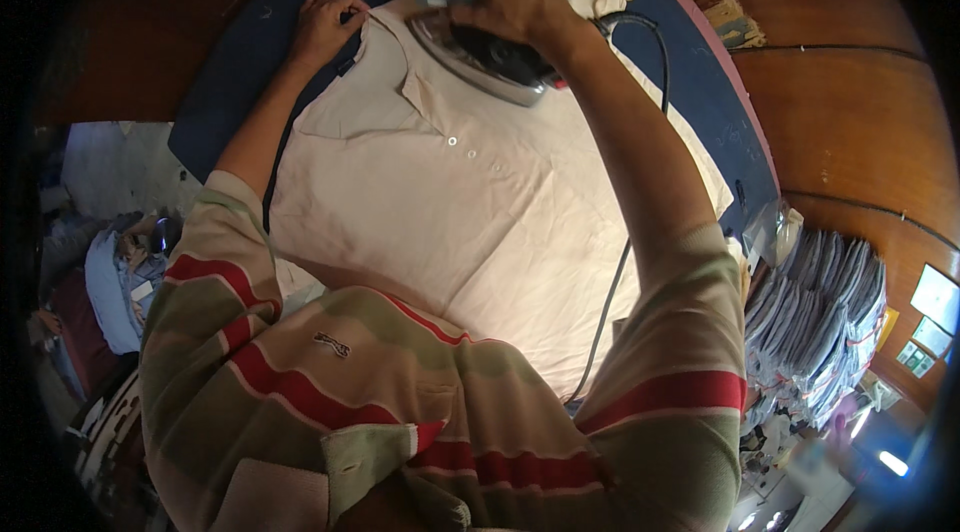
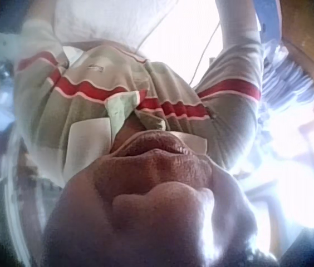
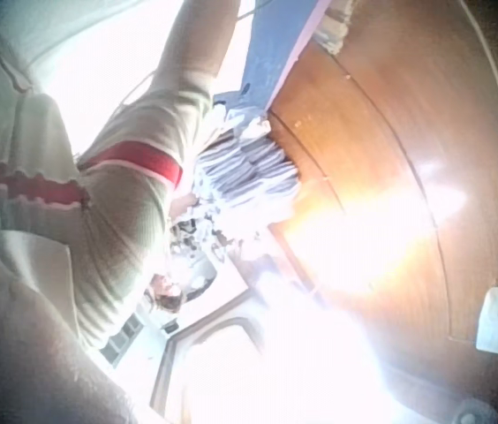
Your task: The person irons a shirt on a padded board, smoothing out the fabric with their hands and pressing the iron over the collar, sleeves, and body of the garment.
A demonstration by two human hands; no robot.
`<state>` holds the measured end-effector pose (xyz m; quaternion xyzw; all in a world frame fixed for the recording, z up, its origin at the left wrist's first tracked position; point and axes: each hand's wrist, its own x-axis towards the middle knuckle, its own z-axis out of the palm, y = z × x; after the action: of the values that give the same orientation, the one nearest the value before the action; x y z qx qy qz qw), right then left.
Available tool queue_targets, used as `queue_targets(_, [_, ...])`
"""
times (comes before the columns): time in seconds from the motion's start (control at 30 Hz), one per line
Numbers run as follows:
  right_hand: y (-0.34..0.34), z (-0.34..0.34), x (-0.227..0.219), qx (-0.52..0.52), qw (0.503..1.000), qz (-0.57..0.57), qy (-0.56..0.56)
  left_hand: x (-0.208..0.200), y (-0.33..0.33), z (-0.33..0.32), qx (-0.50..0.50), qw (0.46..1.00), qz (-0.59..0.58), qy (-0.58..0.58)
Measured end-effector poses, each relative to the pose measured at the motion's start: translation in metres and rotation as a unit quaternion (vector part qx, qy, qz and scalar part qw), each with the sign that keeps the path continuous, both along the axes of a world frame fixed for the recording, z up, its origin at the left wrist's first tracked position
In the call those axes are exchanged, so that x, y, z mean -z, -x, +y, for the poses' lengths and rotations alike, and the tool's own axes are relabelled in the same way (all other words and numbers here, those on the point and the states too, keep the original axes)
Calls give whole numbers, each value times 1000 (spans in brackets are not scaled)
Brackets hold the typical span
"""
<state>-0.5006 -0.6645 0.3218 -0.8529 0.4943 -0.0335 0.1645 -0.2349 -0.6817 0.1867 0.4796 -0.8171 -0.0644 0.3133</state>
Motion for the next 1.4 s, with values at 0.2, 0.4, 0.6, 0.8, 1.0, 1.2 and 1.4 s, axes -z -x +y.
queue_targets(0.2, [15, 85, -22, -12, 995, 50, -91, -2, 0, 1, -2, 1000, -5, -19])
queue_targets(0.4, [7, 76, -18, -12, 998, 25, -57, -3, 0, 1, -5, 1000, -28, -14])
queue_targets(0.6, [11, 78, -15, -21, 999, 15, -36, -3, 2, -7, 7, 997, 9, -80])
queue_targets(0.8, [49, 100, -23, -37, 993, 38, -108, -6, 2, -2, -32, 996, -45, -75])
queue_targets(1.0, [161, 159, -20, 217, 969, -5, -114, -17, 3, -3, -51, 988, -53, -136])
queue_targets(1.2, [258, 121, 2, 393, 918, -13, 44, -47, 91, -2, -23, 980, -186, -64])
queue_targets(1.4, [214, 82, -8, 302, 953, -6, 7, -42, 267, -9, 223, 962, -129, 95])
